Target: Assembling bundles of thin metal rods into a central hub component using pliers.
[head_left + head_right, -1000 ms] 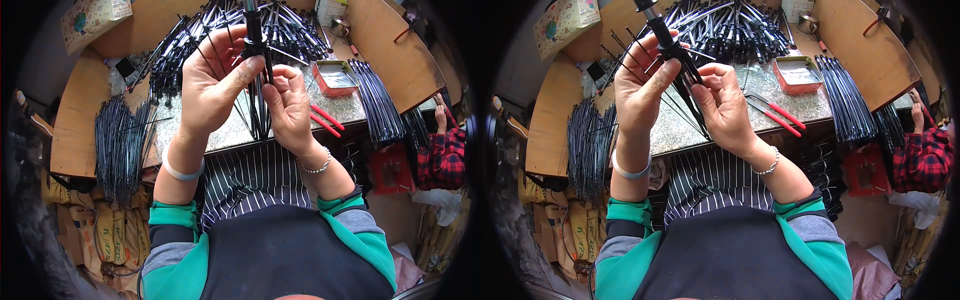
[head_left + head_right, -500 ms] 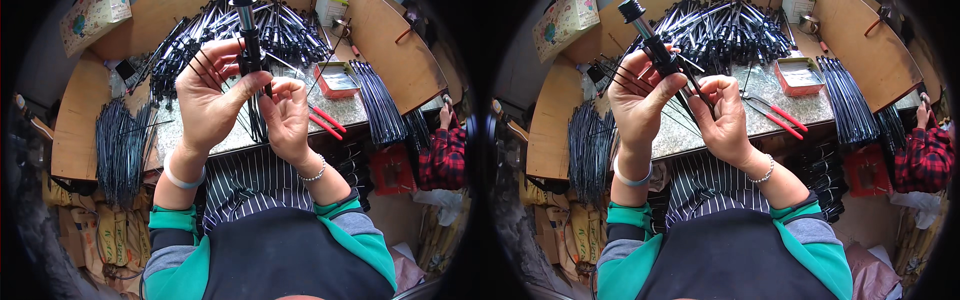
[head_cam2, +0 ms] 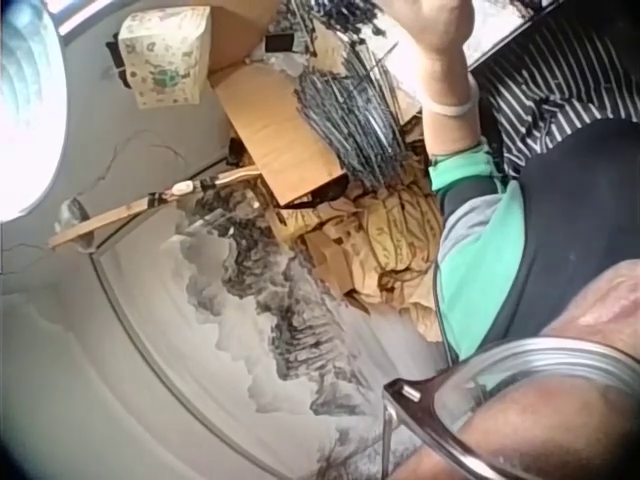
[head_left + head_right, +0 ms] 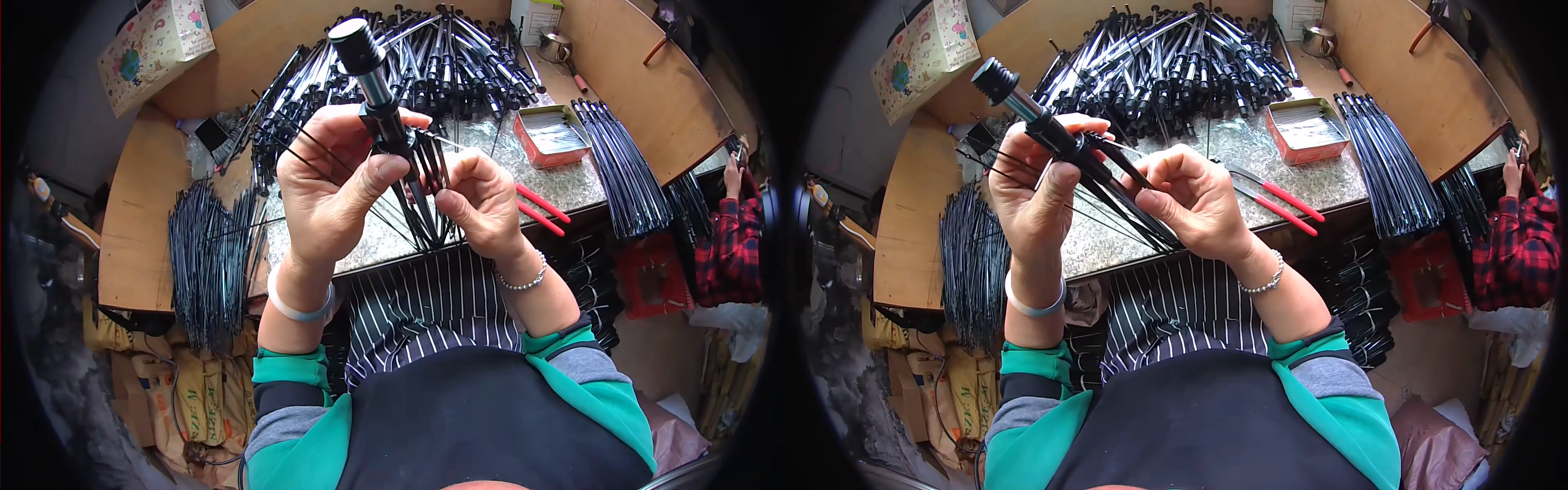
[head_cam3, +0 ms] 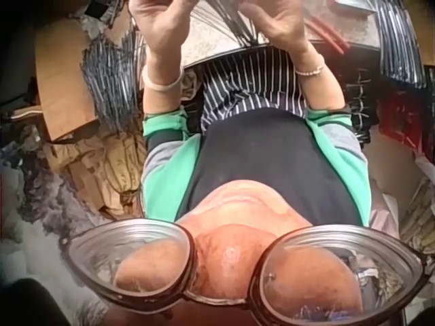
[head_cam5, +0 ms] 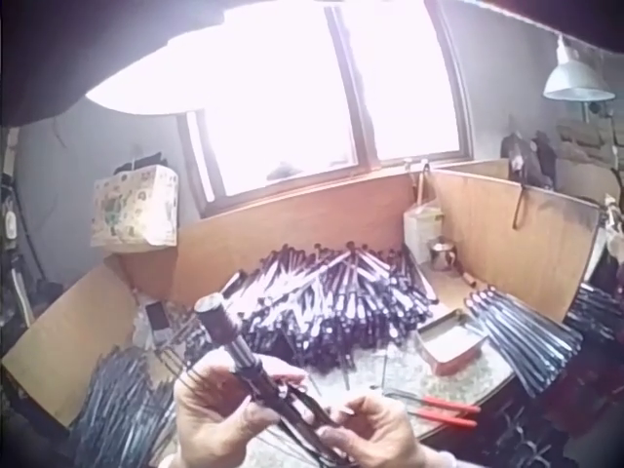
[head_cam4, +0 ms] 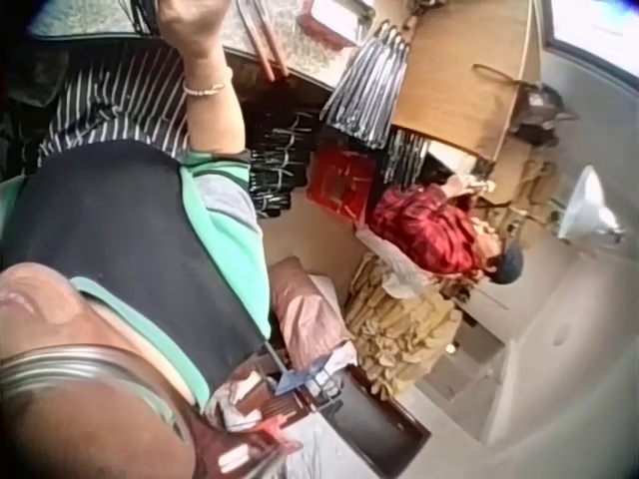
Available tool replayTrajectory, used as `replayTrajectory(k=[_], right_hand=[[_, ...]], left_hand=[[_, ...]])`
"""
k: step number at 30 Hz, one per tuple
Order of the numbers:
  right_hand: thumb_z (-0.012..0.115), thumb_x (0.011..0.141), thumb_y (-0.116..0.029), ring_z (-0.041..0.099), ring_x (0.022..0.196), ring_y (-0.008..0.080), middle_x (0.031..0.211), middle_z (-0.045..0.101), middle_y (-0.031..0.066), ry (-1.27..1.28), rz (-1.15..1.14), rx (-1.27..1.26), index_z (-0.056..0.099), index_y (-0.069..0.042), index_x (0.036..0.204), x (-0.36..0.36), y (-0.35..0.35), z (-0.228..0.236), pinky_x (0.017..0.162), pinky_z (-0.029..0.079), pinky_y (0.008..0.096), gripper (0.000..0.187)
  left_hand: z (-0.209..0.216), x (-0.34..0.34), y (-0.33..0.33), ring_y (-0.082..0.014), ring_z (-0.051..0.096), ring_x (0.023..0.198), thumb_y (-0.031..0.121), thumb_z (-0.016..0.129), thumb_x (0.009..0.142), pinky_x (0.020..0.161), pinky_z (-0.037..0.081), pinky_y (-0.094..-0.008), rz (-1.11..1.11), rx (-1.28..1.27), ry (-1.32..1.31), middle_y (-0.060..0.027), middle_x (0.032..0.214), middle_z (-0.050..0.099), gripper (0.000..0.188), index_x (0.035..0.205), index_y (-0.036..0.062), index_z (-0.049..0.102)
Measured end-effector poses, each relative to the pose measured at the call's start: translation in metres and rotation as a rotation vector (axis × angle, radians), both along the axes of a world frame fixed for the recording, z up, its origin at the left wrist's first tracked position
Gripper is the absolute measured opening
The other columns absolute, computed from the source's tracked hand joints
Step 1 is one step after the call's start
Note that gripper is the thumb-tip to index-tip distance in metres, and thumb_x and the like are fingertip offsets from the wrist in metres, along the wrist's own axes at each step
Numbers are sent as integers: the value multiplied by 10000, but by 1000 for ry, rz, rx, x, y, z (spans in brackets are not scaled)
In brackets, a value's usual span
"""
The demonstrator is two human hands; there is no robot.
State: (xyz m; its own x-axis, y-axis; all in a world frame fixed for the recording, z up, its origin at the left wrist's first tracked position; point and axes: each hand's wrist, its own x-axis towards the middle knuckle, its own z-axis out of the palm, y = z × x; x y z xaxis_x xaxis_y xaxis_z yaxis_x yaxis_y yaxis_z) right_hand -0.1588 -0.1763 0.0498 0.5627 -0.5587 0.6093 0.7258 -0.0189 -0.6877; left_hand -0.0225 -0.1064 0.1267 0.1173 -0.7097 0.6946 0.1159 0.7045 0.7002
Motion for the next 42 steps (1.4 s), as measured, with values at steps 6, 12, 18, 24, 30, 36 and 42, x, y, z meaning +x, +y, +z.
replayTrajectory(k=[6,12,18,24,30,36,42], right_hand=[[615,833,-38,550,911,113,986,592,112,1,42,48,476,-21,898,-1,0,0,816,455,261,155],[645,814,-72,597,911,188,974,595,125,-4,6,66,487,-1,929,-3,0,0,822,484,349,208],[642,784,16,583,933,177,999,599,134,-29,51,-1,529,15,1051,-7,-3,1,828,475,319,290],[628,690,114,590,918,270,1043,588,177,-26,-571,-473,604,21,1070,-5,8,7,790,471,334,392],[611,719,104,566,922,290,1098,564,194,1,-796,-754,545,23,1172,-6,8,5,787,458,373,466],[602,732,96,577,966,327,1115,563,210,9,-842,-803,525,41,1189,-1,7,3,810,470,392,467],[578,754,100,583,993,327,1123,557,231,42,-923,-808,455,72,1238,12,13,1,826,480,373,500]], left_hand=[[2,2,-1,-200,606,894,17,662,779,777,521,-318,2,9,-71,-187,1014,589,289,1016,-47,509],[4,-2,2,-186,603,877,25,654,789,756,521,-308,-20,61,-33,-184,998,586,299,1029,-43,491],[3,-2,0,-186,598,885,11,644,792,770,514,-306,-51,20,-92,-188,999,583,279,999,-16,459],[3,-6,3,-214,601,921,-38,625,788,806,504,-325,24,-9,-191,-192,1006,589,271,972,13,433],[1,-11,5,-273,606,968,-107,612,765,830,505,-360,-8,26,-71,-200,982,604,301,966,15,424],[-7,-12,-1,-289,633,885,-117,640,733,791,528,-389,221,-136,-173,-223,951,610,319,960,0,449],[-12,-12,-7,-245,636,877,-122,665,716,767,540,-346,316,-185,-133,-204,955,619,346,994,-30,480]])
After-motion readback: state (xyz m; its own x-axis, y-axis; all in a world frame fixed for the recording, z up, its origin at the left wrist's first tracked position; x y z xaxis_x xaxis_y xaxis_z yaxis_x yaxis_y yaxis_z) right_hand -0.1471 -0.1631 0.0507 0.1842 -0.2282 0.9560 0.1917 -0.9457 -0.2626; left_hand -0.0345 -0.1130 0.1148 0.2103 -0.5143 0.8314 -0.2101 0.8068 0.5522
